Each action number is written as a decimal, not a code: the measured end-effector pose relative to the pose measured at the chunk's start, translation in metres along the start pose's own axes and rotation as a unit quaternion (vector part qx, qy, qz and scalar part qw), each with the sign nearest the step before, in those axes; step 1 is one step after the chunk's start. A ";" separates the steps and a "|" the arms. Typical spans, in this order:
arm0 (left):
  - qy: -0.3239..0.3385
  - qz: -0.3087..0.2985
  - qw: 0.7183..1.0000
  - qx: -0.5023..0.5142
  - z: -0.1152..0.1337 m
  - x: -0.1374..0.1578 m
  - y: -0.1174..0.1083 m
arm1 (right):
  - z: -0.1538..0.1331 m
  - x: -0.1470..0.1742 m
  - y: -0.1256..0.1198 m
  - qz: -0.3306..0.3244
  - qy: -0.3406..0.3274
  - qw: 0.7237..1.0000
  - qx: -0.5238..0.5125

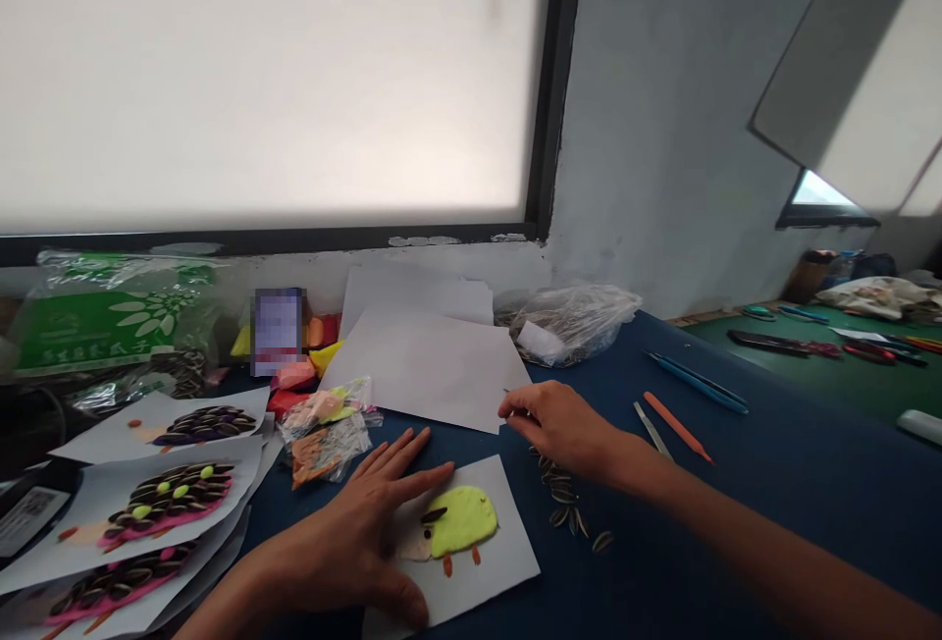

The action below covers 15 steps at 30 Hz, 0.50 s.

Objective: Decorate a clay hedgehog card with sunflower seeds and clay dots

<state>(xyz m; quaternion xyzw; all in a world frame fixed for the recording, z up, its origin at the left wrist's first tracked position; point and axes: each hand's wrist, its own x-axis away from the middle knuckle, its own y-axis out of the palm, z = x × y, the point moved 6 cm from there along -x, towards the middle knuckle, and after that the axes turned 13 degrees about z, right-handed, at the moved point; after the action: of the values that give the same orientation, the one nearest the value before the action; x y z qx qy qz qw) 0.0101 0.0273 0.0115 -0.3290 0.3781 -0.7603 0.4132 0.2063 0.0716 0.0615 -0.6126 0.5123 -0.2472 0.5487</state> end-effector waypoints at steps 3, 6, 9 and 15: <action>-0.007 -0.005 1.000 -0.001 -0.001 0.000 0.000 | 0.007 0.000 0.003 -0.006 0.021 0.999 0.045; -0.013 -0.009 1.000 0.004 -0.003 0.001 0.001 | 0.013 0.002 0.006 -0.021 0.015 0.999 0.048; -0.007 -0.005 1.000 0.009 -0.005 0.002 0.002 | 0.017 0.004 0.003 -0.023 0.007 0.999 0.047; 0.006 0.002 1.000 0.015 -0.005 0.000 0.002 | 0.022 0.008 0.003 -0.056 0.000 0.997 0.062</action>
<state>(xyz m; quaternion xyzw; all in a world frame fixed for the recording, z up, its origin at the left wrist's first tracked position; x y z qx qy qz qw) 0.0069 0.0282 0.0067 -0.3175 0.3693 -0.7670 0.4177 0.2268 0.0736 0.0505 -0.6052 0.4608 -0.3085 0.5712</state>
